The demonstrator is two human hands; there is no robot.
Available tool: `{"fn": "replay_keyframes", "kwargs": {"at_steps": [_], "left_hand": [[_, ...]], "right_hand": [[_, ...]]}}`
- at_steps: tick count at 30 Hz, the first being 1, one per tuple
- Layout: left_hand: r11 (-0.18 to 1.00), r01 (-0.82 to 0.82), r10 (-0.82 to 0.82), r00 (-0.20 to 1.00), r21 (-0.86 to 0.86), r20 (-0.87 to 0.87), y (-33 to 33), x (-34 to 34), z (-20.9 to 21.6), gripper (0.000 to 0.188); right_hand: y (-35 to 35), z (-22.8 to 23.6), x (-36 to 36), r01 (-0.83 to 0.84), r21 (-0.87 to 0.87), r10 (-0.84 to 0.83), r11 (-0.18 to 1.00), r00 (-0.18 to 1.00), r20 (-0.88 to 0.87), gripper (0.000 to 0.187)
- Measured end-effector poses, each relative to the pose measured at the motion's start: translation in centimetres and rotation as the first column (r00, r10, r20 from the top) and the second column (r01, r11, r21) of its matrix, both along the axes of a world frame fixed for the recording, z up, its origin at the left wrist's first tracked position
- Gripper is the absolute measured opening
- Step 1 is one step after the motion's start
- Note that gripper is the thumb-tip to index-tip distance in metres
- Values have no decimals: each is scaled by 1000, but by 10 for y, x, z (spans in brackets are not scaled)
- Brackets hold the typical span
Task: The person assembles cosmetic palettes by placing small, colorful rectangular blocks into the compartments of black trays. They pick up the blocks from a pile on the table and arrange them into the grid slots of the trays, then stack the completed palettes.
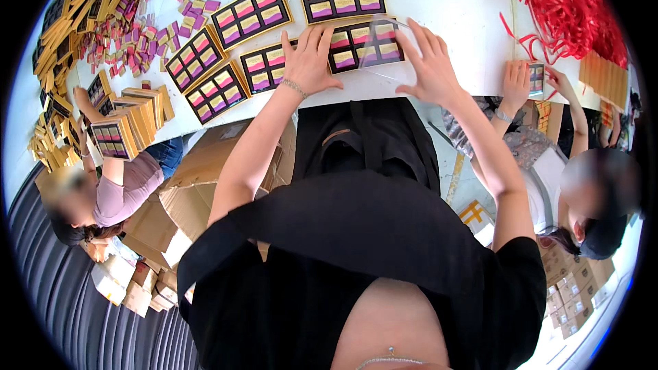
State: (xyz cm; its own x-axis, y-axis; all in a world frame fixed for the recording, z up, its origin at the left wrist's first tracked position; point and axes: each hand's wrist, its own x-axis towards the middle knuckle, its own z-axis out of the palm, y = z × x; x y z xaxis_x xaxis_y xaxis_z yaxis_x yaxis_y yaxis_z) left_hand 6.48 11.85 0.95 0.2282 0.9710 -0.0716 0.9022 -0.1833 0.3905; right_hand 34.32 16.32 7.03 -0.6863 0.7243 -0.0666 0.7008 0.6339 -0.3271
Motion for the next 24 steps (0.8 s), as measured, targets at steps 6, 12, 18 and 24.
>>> {"fn": "replay_keyframes", "kwargs": {"at_steps": [6, 12, 18, 24], "left_hand": [[999, -6, 6, 1000, -31, 12, -4, 5, -29, 123], [996, 12, -14, 1000, -87, -22, -7, -6, -22, 136], [996, 26, -27, 1000, -90, -1, -5, -3, -23, 130], [999, -6, 1, 993, -41, -116, -18, -51, -11, 117]], "right_hand": [[31, -49, -34, -299, -1, 298, 954, 951, 77, 116], [17, -62, -35, -293, -47, 297, 955, 946, 130, 112], [8, -66, -45, -262, -72, 272, 962, 939, 209, 107], [-1, -82, -1, -148, -34, 152, 988, 966, 210, 97]]}}
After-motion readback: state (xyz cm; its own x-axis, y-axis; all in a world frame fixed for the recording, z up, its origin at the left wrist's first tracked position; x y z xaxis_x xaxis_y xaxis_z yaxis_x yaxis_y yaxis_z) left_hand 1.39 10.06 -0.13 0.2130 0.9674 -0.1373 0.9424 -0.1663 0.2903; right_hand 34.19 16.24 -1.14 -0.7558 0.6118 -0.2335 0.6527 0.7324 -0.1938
